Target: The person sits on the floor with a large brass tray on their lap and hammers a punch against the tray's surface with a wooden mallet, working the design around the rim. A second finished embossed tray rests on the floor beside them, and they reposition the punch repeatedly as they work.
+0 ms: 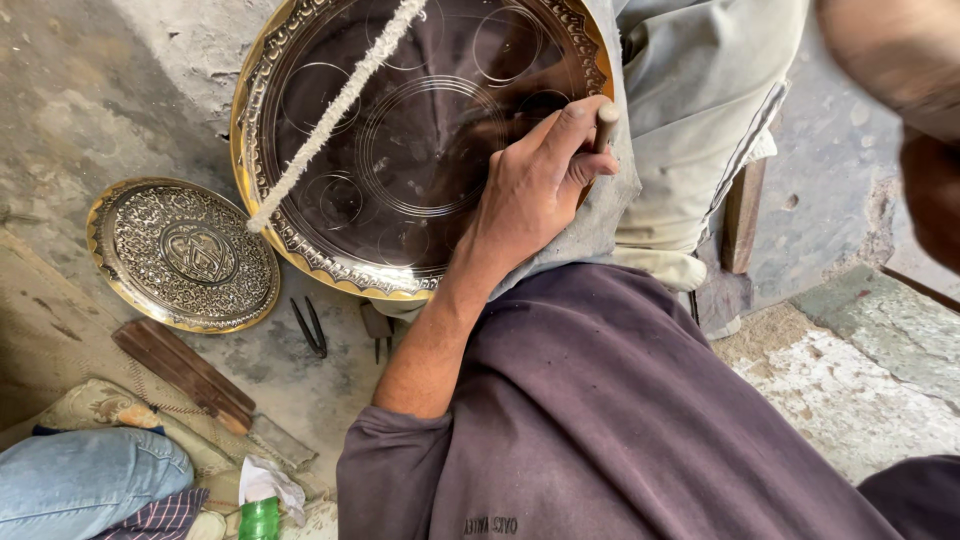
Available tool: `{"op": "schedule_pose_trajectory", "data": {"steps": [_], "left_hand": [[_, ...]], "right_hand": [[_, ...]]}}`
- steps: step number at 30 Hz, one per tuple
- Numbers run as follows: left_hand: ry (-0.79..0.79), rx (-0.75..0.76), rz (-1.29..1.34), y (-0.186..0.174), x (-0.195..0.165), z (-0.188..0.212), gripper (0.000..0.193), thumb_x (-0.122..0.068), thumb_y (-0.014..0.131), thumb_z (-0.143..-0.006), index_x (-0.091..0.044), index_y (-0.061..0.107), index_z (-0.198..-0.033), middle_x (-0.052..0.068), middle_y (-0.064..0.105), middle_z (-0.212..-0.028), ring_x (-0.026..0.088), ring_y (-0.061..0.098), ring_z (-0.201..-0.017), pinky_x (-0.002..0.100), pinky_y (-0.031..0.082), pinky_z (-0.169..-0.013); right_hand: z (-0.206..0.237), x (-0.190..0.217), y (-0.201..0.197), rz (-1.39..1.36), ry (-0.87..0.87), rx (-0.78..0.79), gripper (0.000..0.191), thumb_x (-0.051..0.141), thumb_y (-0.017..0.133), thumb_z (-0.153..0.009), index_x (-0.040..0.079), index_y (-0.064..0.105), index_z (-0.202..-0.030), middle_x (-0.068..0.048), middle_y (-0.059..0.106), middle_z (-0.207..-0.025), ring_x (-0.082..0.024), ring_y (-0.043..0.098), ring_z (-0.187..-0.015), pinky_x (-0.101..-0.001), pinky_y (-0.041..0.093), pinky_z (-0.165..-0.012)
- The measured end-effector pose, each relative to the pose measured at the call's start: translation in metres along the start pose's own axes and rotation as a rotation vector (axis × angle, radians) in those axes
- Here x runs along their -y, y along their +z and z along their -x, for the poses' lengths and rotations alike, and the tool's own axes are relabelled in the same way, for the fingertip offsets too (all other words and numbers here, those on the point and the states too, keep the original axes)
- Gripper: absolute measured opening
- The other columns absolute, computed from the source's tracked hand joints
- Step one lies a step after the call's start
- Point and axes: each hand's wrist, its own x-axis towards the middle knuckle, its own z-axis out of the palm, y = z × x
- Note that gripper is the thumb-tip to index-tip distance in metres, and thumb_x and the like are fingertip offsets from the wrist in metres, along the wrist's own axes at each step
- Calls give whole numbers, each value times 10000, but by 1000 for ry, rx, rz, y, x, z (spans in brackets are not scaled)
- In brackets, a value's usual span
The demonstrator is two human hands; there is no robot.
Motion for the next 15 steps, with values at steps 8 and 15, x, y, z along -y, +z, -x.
{"op": "schedule_pose_trajectory", "data": {"steps": [8,15], "left_hand": [[151,121,-124,1,-1,-7,427,-60,735,-964,-209,543,-1315,-15,633,-934,116,722,-820,264,636,-685],[149,178,-171,-2,-3,-6,439,-137,777,-975,-273,552,-1326,-4,576,-827,127,662,-699,281,608,-624]], "right_hand": [[12,6,-3,128,-35,-41,340,-149,641,-1053,-39,519,-1351,-203,607,-1174,-268,676,-945,-307,592,-774],[17,-2,18,372,-153,-101,442,-132,691,-920,-20,596,-1337,-172,627,-1068,-284,685,-938,-336,608,-778]]}}
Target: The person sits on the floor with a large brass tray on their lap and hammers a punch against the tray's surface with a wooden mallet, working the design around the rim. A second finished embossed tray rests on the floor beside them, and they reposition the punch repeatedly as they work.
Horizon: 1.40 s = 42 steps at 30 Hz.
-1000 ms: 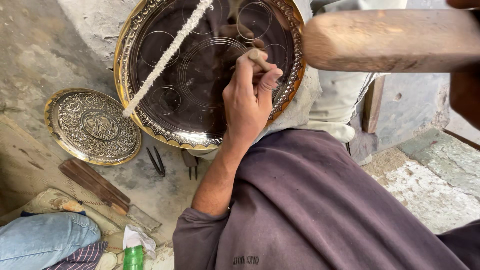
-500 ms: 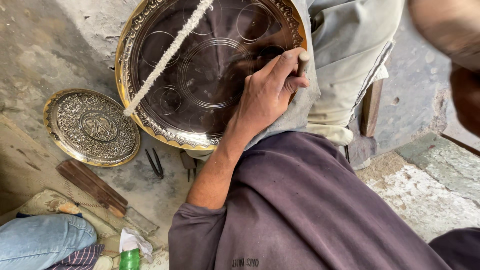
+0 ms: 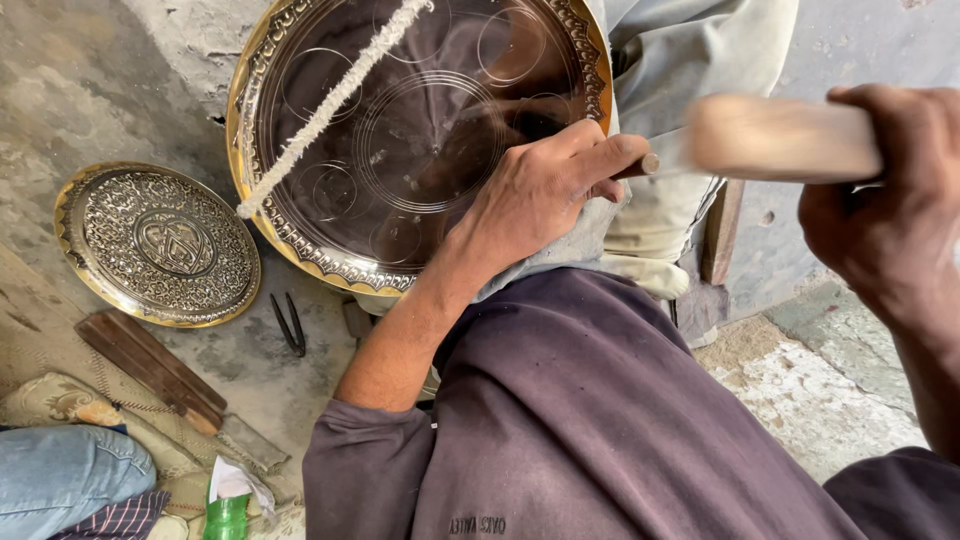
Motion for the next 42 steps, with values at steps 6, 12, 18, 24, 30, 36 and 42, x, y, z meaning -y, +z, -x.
{"op": "schedule_pose_trajectory", "data": {"steps": [6,12,18,24,30,36,42], "left_hand": [[31,-2,50,-6,-2,-1,464,8,688,-981,-263,562,-1336,-20,633,-903,129,748,-819,292,626,-683],[-33,-37,100,-12,1,0,418,-78,742,-969,-216,548,-1313,3,659,-977,153,757,-849,301,637,-699],[-39,-25,105,-12,5,2,429,-89,756,-959,-217,554,-1314,-8,674,-974,163,751,-842,331,617,-660],[-120,-48,111,-12,9,3,433,-146,783,-951,-192,551,-1313,1,682,-937,172,730,-789,340,601,-627],[-130,-104,100,-11,7,8,424,-137,772,-959,-168,547,-1317,36,687,-960,224,729,-824,369,595,-673],[-152,-113,151,-12,5,10,407,-139,745,-976,-169,549,-1332,43,700,-985,242,748,-866,387,600,-711],[-203,-97,108,-11,6,12,410,-160,777,-965,-162,552,-1308,69,685,-952,284,726,-827,423,574,-686]], "right_hand": [[8,-10,13,-106,4,-18,376,-81,701,-1019,-5,547,-1353,-129,602,-1092,-215,652,-895,-322,557,-759],[-3,-3,8,-358,-20,-98,318,-110,612,-1012,-99,488,-1304,-220,598,-1107,-266,665,-937,-324,566,-737],[-15,9,-4,-471,204,66,309,-74,596,-1052,-36,464,-1329,-158,611,-1022,-187,647,-758,-260,535,-613],[-23,13,-8,-269,114,74,344,-148,614,-1002,-97,503,-1324,-204,645,-1009,-225,655,-762,-302,538,-660],[-36,14,-15,-189,10,50,353,-168,651,-937,-76,595,-1273,-225,653,-1052,-311,685,-866,-359,600,-776],[-37,10,-12,-154,76,152,371,-135,665,-921,-61,592,-1278,-189,664,-976,-275,691,-791,-331,572,-668],[-29,0,2,-365,95,107,327,-169,619,-1002,-111,539,-1314,-236,649,-1049,-295,689,-850,-325,559,-675]]}}
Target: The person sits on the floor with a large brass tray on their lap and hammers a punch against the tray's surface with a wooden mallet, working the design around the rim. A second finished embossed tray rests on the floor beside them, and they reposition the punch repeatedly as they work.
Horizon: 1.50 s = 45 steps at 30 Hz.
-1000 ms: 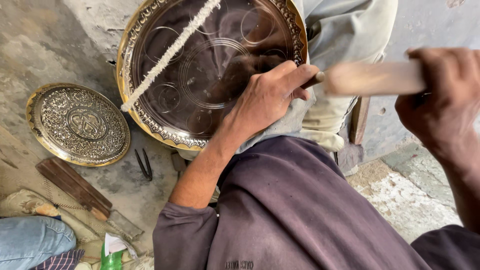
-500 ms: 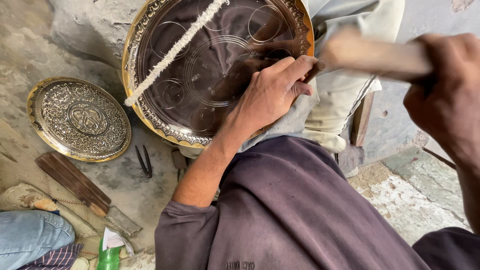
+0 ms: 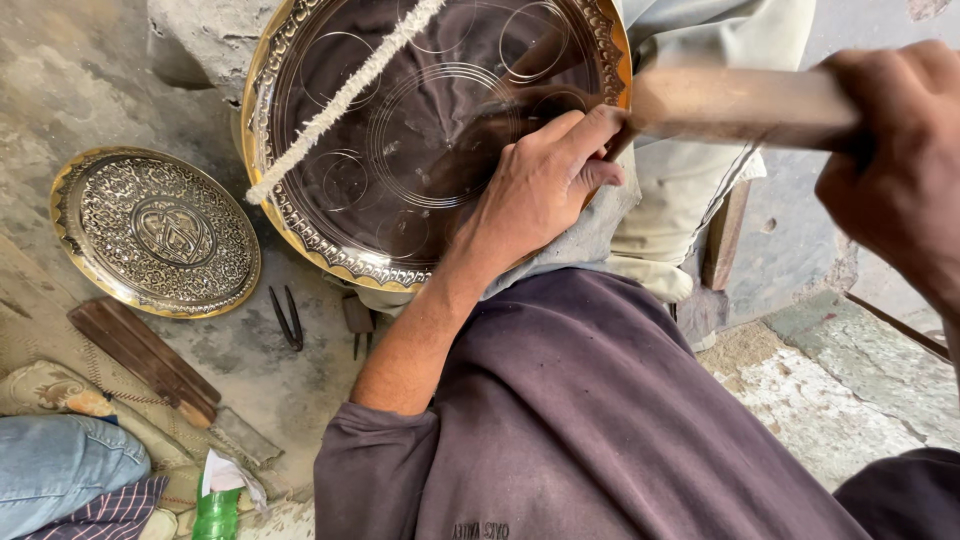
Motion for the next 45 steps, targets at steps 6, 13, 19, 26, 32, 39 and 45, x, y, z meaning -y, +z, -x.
{"op": "schedule_pose_trajectory", "data": {"steps": [6,13,19,26,32,39,45], "left_hand": [[1,-38,42,7,6,5,402,-102,746,-975,-160,551,-1322,48,719,-1002,238,766,-890,380,616,-729],[-32,-110,57,9,11,10,407,-180,752,-983,-140,537,-1326,45,723,-1024,207,769,-896,348,645,-752],[-64,-179,43,8,4,18,417,-204,749,-976,-75,524,-1302,112,691,-1014,292,737,-888,414,586,-737],[-184,-196,58,12,-8,19,360,-321,677,-1038,-75,541,-1262,111,694,-942,319,721,-819,437,548,-700],[-229,-223,93,16,-13,19,385,-332,647,-1036,-59,541,-1286,102,707,-907,286,736,-764,402,565,-651],[-292,-221,107,21,-16,20,383,-315,650,-1031,-38,531,-1268,103,691,-858,224,742,-668,357,585,-569],[-278,-176,112,23,-14,19,411,-324,639,-1040,-36,509,-1303,93,675,-892,205,750,-717,312,629,-554]], "right_hand": [[-4,-1,-1,252,-84,47,295,-133,677,-995,-35,596,-1261,-214,653,-1112,-298,693,-927,-349,610,-819],[-26,15,-3,227,28,128,462,-101,666,-852,15,580,-1291,-166,656,-957,-284,684,-808,-363,565,-727],[-43,24,-4,-97,5,90,431,-173,631,-944,-39,591,-1352,-248,674,-1048,-313,698,-877,-382,580,-740],[-60,28,-10,256,-173,100,398,-127,694,-834,-14,690,-1216,-217,729,-992,-302,710,-818,-398,600,-729],[-65,27,-14,28,130,232,415,-89,638,-943,-33,647,-1354,-239,697,-940,-287,680,-687,-381,581,-589],[-71,32,-20,308,-98,249,440,-59,714,-850,23,704,-1282,-172,718,-922,-268,685,-703,-411,597,-673],[-78,38,-27,202,-136,182,426,-98,700,-821,4,710,-1235,-192,715,-934,-306,684,-736,-444,592,-699]]}}
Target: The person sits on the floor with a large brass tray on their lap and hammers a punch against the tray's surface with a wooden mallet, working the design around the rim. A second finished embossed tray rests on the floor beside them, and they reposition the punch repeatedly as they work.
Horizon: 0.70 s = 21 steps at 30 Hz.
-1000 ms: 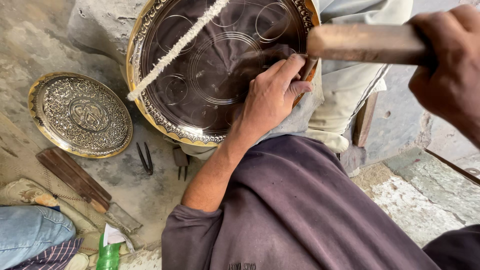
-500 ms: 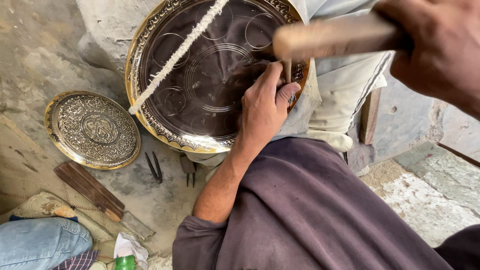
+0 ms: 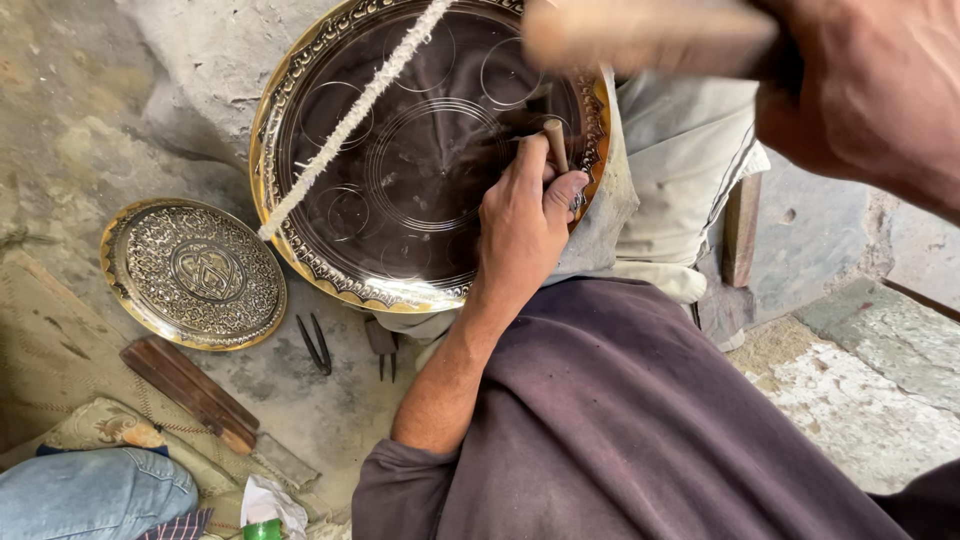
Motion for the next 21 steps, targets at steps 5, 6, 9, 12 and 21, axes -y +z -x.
{"op": "schedule_pose_trajectory", "data": {"steps": [5,6,9,12,21], "left_hand": [[9,-11,34,-2,-1,2,435,-328,641,-1027,-33,511,-1319,92,678,-883,213,746,-691,323,613,-553],[-8,-1,30,-3,-1,3,392,-332,646,-1036,-34,516,-1255,87,681,-884,206,754,-700,321,607,-554],[155,-46,-81,-4,-2,3,382,-311,651,-1046,-22,527,-1262,98,673,-893,252,721,-751,376,569,-629],[73,17,-27,-6,-4,1,349,-305,662,-1034,-35,538,-1215,93,687,-887,223,735,-714,364,567,-617],[312,216,-78,-19,-17,-9,299,-234,717,-991,-94,587,-1221,91,700,-963,278,743,-846,394,592,-690]], "right_hand": [[8,5,-9,197,-3,18,355,-14,738,-812,52,736,-1161,-153,743,-898,-266,706,-721,-420,598,-674],[10,7,-9,117,56,25,386,-20,716,-830,32,716,-1213,-174,734,-901,-280,698,-715,-432,594,-668],[17,9,-11,55,135,51,378,4,671,-909,13,686,-1287,-196,727,-914,-288,690,-700,-441,586,-659],[24,8,-12,139,104,90,305,66,652,-981,41,684,-1283,-173,732,-944,-267,695,-685,-428,582,-665],[81,3,22,-187,293,-124,403,88,637,-854,31,656,-1253,-118,697,-1009,-277,683,-841,-460,555,-767]]}}
